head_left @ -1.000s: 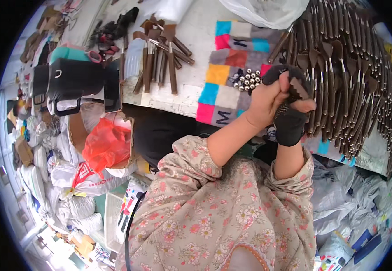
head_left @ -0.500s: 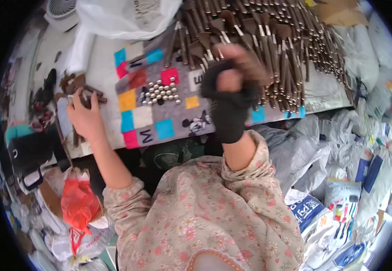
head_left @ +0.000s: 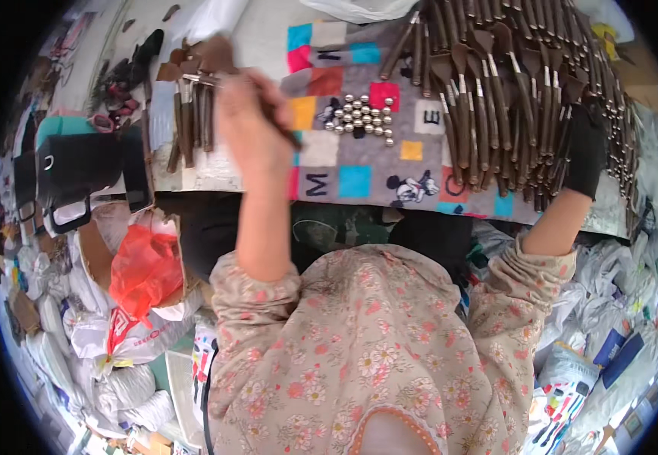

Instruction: The person picks up a scraper and a metal ball, fits the ball into the scraper handle, and places the tool onto a pile. After repeating this process for several scrapers, the person gathers the finished scrapers and places them into a large white bag.

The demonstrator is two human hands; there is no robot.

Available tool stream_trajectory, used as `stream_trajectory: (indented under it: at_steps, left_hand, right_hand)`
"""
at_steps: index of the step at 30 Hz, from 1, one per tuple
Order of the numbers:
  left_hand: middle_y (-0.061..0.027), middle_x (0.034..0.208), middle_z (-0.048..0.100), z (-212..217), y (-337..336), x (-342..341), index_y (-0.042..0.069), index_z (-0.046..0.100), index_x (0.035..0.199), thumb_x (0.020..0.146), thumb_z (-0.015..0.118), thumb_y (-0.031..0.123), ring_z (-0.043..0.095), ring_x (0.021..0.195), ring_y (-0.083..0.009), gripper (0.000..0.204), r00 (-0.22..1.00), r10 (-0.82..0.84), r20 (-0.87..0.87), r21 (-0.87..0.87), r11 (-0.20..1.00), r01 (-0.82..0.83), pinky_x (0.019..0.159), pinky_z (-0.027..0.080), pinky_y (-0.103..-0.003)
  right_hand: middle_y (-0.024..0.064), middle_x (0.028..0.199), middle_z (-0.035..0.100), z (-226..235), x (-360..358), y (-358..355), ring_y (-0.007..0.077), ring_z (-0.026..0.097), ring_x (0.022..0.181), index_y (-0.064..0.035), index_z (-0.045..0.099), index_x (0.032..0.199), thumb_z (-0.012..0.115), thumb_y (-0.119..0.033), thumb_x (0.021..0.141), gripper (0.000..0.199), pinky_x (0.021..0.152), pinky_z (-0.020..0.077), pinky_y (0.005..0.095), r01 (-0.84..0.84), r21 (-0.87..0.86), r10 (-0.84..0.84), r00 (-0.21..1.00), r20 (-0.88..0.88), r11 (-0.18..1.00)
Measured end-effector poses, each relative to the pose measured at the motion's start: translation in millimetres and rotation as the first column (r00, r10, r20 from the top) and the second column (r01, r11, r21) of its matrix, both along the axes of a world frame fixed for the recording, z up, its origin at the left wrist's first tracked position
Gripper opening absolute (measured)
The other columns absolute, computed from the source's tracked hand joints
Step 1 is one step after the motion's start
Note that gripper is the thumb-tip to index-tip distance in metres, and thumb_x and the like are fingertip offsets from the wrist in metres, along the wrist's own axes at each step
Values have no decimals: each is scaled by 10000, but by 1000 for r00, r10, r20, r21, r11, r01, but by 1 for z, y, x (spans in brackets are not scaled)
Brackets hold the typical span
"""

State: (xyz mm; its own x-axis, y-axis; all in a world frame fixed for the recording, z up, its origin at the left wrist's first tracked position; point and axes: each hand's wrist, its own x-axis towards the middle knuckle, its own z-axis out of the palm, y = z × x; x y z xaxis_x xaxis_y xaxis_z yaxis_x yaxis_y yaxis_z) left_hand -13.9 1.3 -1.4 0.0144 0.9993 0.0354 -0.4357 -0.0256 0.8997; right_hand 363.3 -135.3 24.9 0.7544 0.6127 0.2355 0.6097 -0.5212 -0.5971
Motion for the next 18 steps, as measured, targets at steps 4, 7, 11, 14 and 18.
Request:
stream_trajectory:
  at_steps: [4,7,11,14,18]
  left_hand:
    - [-19,554,352,-14,-25,50,67,398,782,894,371,412,321,426,-99,364,972,-211,105,80,976,203,376,267,-229]
    - [-28,555,355,-19,-32,66,65,390,801,903,363,393,313,422,-94,345,951,-296,94,140,949,282,380,264,-219]
    - [13,599,386,-26,-35,84,54,410,825,922,353,304,353,480,-38,274,927,-373,42,186,914,359,405,278,-175]
    - [-22,613,441,-31,-39,81,33,455,847,907,378,214,436,504,-117,206,949,-268,-166,166,941,295,437,334,-237]
    - [-142,632,472,-55,-50,81,23,521,836,797,469,111,471,557,-341,109,856,160,-491,580,793,184,482,364,-370]
  right_hand:
    - [92,1067,571,-2,-43,10,186,515,988,-60,563,1084,576,-141,730,363,842,381,271,-45,410,36,999,31,911]
    - [49,1019,577,8,-108,31,104,510,909,-50,561,1074,579,-15,745,332,788,396,218,-353,575,425,905,10,738]
    - [65,980,585,7,-175,65,118,534,864,-40,543,1079,579,-44,752,329,757,421,235,-443,673,772,551,-316,592]
    - [86,992,581,5,-205,75,149,538,896,-19,526,1083,572,-45,759,328,790,412,253,-522,655,818,500,-284,547]
    - [61,887,536,-66,-216,66,149,493,812,10,528,917,372,-270,911,321,757,380,257,-397,729,600,800,-24,558]
